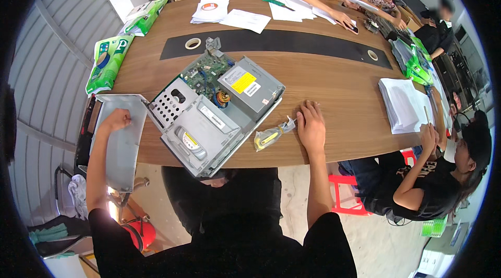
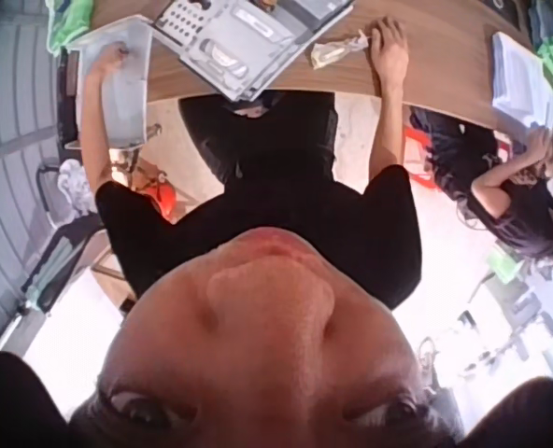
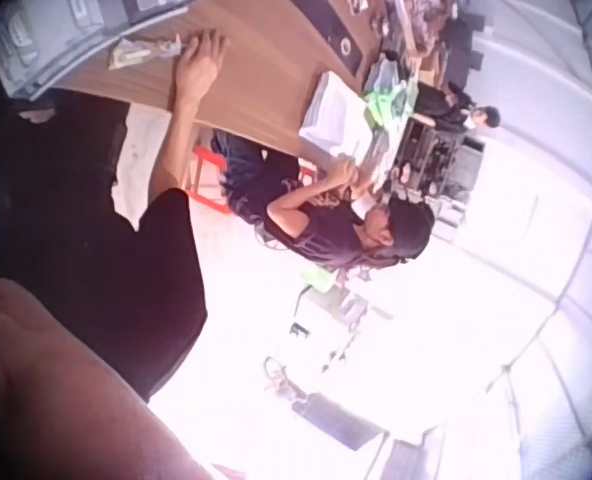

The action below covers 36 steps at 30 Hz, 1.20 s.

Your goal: The person assembles a computer case by hand, first placing an internal drive cage into the chassis, then securing the metal outer cover onto the unit, and finally rotating the case to check the fit of the front and side panels.

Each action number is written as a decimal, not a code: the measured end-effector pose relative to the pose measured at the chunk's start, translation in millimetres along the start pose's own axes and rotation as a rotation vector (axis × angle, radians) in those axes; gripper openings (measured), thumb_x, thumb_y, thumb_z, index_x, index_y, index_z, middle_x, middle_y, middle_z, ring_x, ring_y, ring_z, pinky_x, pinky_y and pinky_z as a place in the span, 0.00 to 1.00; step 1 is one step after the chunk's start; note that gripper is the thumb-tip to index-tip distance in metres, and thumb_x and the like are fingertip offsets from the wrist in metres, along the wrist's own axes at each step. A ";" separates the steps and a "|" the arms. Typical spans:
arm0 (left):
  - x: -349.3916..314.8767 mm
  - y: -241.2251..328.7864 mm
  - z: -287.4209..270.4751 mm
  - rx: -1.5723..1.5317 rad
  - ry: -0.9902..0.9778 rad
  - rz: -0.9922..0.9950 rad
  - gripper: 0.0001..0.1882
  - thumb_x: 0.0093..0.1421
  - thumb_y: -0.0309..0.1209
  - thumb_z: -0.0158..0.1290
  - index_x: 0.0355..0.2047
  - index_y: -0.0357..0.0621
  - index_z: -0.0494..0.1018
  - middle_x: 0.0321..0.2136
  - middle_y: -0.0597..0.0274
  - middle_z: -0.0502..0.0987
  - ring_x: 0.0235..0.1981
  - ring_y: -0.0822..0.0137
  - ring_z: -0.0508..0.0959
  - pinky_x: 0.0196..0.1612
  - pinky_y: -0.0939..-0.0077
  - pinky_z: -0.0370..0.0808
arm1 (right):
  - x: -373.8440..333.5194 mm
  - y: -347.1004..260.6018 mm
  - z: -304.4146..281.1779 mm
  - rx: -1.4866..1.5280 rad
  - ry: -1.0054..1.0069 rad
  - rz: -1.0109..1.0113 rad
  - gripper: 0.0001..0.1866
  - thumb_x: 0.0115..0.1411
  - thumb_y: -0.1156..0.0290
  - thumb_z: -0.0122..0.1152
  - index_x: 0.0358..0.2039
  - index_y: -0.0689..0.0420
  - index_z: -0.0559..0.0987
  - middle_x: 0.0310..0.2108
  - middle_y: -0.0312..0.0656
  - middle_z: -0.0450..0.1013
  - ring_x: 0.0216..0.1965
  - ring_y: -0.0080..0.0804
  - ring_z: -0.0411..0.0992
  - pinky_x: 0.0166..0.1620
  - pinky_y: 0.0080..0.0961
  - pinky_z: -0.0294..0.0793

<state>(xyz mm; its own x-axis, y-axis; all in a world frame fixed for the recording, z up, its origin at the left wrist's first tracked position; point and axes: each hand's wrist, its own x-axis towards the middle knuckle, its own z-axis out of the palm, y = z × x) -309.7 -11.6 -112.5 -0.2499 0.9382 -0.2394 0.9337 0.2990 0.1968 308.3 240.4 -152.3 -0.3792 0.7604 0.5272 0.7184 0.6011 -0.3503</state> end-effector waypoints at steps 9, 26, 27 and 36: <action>18.8 -0.1 6.9 0.163 0.074 0.160 0.05 0.46 0.25 0.55 0.25 0.36 0.73 0.23 0.45 0.76 0.27 0.44 0.76 0.32 0.56 0.72 | -3.7 1.1 -4.7 -0.003 0.012 0.026 0.14 0.62 0.67 0.54 0.43 0.62 0.78 0.51 0.52 0.72 0.58 0.54 0.64 0.59 0.42 0.64; -11.4 12.2 19.5 -0.076 0.123 0.007 0.03 0.44 0.16 0.51 0.21 0.35 0.70 0.18 0.46 0.74 0.22 0.52 0.77 0.28 0.64 0.73 | -6.7 7.3 3.3 0.015 0.023 0.028 0.15 0.60 0.64 0.55 0.43 0.60 0.78 0.52 0.50 0.71 0.58 0.51 0.64 0.58 0.40 0.66; -11.5 16.0 19.5 -0.081 0.129 0.004 0.03 0.44 0.16 0.51 0.21 0.35 0.70 0.18 0.46 0.74 0.22 0.52 0.77 0.28 0.64 0.73 | -5.7 7.1 2.2 0.012 0.024 0.019 0.15 0.60 0.64 0.55 0.43 0.60 0.78 0.52 0.50 0.71 0.58 0.51 0.64 0.58 0.40 0.66; -20.0 12.5 19.9 -0.041 0.177 0.175 0.05 0.41 0.15 0.50 0.19 0.34 0.74 0.19 0.45 0.75 0.23 0.49 0.77 0.28 0.64 0.74 | -4.9 4.8 1.5 -0.002 0.025 0.026 0.15 0.60 0.64 0.55 0.43 0.60 0.78 0.52 0.49 0.71 0.58 0.51 0.65 0.57 0.40 0.67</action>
<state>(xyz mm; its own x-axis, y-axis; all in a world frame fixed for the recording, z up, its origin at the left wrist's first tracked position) -287.9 -30.1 -124.2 -0.1292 0.9912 -0.0288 0.9565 0.1323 0.2599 312.7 240.0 -157.7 -0.3460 0.7695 0.5368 0.7291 0.5806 -0.3623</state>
